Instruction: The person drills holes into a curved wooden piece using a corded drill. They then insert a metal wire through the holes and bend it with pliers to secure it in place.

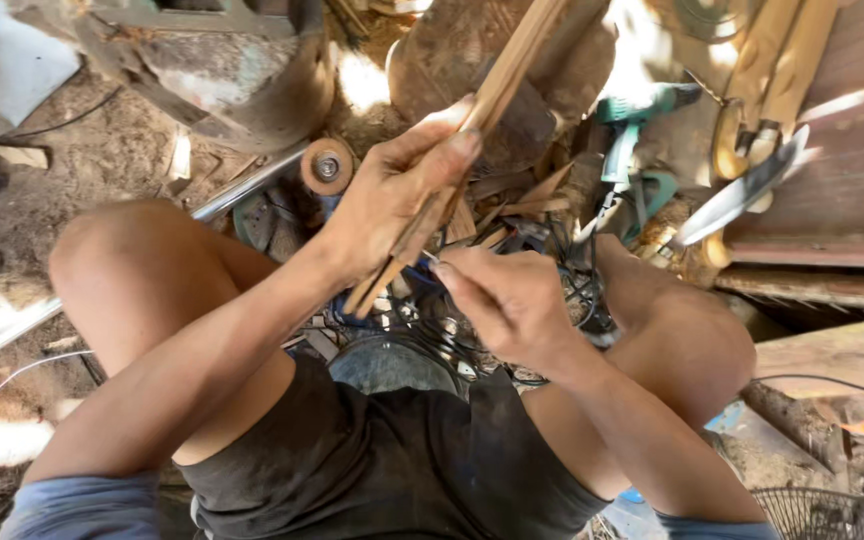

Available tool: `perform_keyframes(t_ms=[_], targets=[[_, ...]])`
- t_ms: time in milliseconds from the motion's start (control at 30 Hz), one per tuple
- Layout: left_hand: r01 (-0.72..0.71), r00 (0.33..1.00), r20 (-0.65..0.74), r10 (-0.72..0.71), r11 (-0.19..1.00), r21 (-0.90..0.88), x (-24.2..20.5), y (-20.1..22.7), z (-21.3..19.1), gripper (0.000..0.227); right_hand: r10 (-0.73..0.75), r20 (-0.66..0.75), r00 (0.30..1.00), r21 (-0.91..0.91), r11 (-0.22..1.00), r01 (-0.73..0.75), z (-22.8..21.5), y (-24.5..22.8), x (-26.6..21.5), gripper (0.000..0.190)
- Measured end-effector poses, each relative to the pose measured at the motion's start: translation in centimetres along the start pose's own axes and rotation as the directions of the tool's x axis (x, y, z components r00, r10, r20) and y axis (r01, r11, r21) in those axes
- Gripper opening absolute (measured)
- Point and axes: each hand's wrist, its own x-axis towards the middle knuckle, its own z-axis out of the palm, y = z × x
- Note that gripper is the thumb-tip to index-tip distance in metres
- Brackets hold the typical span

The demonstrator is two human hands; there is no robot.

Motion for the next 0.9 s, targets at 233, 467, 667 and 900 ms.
perform_keyframes(t_ms=[233, 467, 667, 900], targets=[[-0.243, 0.970, 0.015, 0.244, 0.954, 0.175, -0.1, 0.6, -0.2, 0.084, 0.288, 0.127, 0.949, 0.720, 0.632, -0.288, 0.4, 0.1, 0.3, 0.017], [0.162, 0.986, -0.069, -0.151, 0.967, 0.196, 0.4, 0.4, 0.0, 0.086, -0.185, 0.053, 0.981, -0.233, 0.953, 0.192, -0.2, 0.8, 0.7, 0.016], [-0.198, 0.979, -0.024, 0.203, 0.970, 0.138, -0.6, 0.3, -0.2, 0.097, 0.341, 0.300, 0.891, 0.867, 0.293, -0.404, 1.0, 1.2, -0.2, 0.022], [-0.133, 0.990, -0.027, 0.140, 0.975, 0.178, -0.2, 0.0, 0.1, 0.098, 0.191, 0.106, 0.976, 0.374, 0.901, -0.217, -0.5, 0.9, -0.4, 0.019]])
